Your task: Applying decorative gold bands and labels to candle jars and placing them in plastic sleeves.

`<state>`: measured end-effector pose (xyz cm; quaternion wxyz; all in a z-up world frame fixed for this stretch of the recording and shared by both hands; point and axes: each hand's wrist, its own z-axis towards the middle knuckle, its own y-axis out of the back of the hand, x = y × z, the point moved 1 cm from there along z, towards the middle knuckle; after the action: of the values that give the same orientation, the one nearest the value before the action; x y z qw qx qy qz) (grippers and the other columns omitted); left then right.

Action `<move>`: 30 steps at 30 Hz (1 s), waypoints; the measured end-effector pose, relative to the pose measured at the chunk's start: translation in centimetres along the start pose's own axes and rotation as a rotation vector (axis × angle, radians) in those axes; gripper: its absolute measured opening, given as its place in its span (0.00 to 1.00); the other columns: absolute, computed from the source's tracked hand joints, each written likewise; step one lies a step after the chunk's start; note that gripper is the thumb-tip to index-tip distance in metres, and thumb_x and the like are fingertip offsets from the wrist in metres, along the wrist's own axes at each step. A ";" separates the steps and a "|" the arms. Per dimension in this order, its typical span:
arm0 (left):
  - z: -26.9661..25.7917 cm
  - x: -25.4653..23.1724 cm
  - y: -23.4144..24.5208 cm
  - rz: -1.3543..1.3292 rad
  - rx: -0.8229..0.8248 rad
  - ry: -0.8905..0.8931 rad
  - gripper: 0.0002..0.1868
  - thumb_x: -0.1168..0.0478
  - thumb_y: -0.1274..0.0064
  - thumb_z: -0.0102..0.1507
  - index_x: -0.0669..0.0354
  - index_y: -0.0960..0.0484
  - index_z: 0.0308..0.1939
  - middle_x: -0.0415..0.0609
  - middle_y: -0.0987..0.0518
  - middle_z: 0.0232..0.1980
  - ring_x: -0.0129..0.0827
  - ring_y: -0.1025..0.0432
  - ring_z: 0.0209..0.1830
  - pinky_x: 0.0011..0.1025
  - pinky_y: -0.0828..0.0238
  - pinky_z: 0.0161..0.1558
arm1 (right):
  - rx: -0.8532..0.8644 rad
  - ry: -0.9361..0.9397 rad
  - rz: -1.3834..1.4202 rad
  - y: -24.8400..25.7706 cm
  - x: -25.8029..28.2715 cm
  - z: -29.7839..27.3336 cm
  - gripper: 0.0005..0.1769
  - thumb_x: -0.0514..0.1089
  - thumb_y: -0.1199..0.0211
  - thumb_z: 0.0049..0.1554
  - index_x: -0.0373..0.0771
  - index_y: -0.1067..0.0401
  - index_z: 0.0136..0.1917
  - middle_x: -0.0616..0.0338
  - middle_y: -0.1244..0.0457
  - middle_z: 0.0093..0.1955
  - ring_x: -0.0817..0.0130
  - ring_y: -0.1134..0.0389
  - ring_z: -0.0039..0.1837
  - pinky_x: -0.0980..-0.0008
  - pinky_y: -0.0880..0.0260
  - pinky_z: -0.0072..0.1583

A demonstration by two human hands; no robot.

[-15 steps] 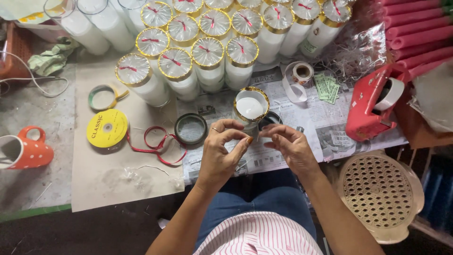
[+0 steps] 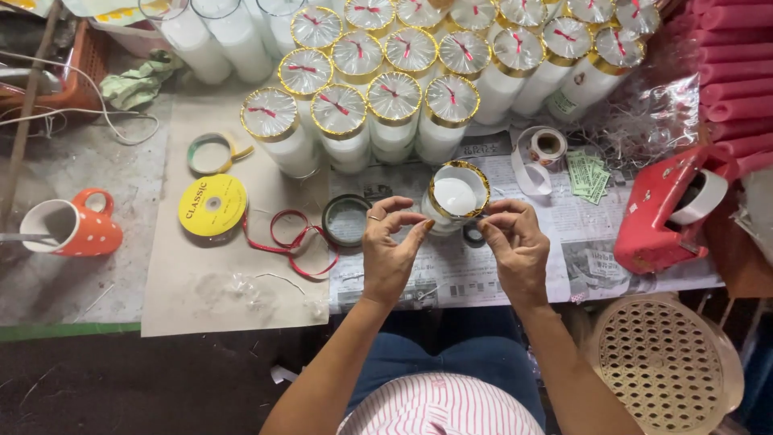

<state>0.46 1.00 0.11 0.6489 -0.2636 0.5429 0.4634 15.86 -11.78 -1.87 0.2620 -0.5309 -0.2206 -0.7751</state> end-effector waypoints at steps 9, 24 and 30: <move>1.4 1.4 -0.7 0.013 0.013 -0.007 0.05 0.56 0.33 0.60 0.49 0.12 0.35 0.42 0.20 0.49 0.32 0.26 0.50 0.29 0.29 0.48 | -0.039 0.008 -0.053 -0.3 -1.5 0.0 0.04 0.36 0.32 0.60 0.32 0.25 0.47 0.51 0.40 0.60 0.67 0.33 0.60 0.69 0.28 0.59; 4.0 2.5 -1.3 -0.297 0.087 -0.043 0.05 0.71 0.33 0.57 0.67 0.14 0.35 0.55 0.15 0.42 0.37 0.18 0.44 0.28 0.17 0.43 | -0.005 -0.063 0.139 1.2 -4.4 2.6 0.14 0.27 0.32 0.55 0.27 0.32 0.53 0.48 0.34 0.54 0.65 0.28 0.59 0.71 0.23 0.56; 4.4 2.4 -1.3 -0.195 0.037 -0.031 0.04 0.69 0.34 0.59 0.57 0.14 0.36 0.43 0.14 0.37 0.25 0.19 0.39 0.21 0.20 0.38 | -0.016 0.012 0.019 1.1 -2.9 2.7 0.05 0.27 0.34 0.58 0.28 0.27 0.48 0.47 0.32 0.51 0.68 0.29 0.55 0.69 0.25 0.55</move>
<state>3.61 4.95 -1.19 0.7041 -0.2960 0.5129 0.3919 19.34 -10.50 -3.61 0.2663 -0.5304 -0.2079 -0.7775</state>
